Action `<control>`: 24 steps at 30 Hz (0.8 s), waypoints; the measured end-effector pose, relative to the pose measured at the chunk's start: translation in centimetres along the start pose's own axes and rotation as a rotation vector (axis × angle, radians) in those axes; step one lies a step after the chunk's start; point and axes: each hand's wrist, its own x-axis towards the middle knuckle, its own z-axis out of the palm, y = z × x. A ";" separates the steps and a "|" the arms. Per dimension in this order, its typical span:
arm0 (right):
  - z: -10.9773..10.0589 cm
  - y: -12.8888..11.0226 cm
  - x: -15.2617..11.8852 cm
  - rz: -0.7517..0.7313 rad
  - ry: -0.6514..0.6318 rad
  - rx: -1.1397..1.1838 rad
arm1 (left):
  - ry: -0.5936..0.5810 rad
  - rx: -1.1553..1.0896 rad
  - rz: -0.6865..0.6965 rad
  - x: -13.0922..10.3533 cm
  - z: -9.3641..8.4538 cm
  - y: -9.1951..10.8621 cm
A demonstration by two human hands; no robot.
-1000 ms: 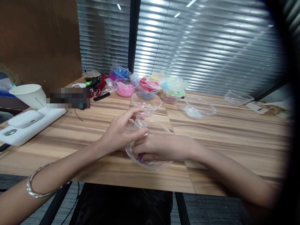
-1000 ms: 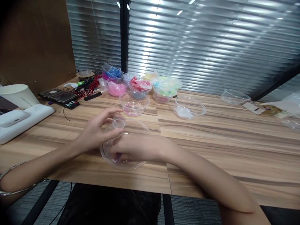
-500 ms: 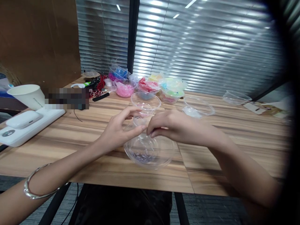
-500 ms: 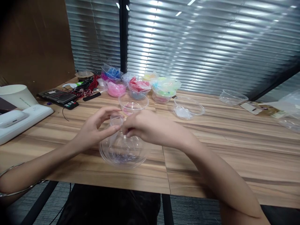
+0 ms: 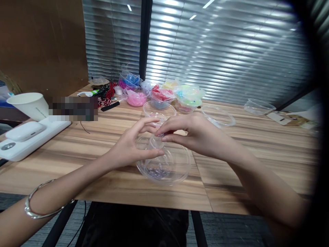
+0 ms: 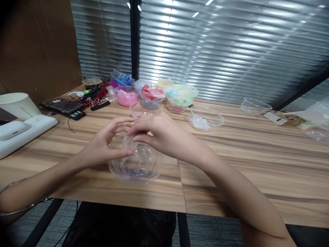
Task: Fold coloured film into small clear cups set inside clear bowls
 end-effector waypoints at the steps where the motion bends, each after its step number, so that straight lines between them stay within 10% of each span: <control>1: -0.1 0.0 0.0 0.002 -0.005 -0.007 | -0.001 0.003 0.000 0.0 0.0 0.0; 24: -0.1 -0.2 -0.2 -0.030 -0.049 -0.051 | -0.049 0.087 -0.023 -0.2 -0.1 -0.3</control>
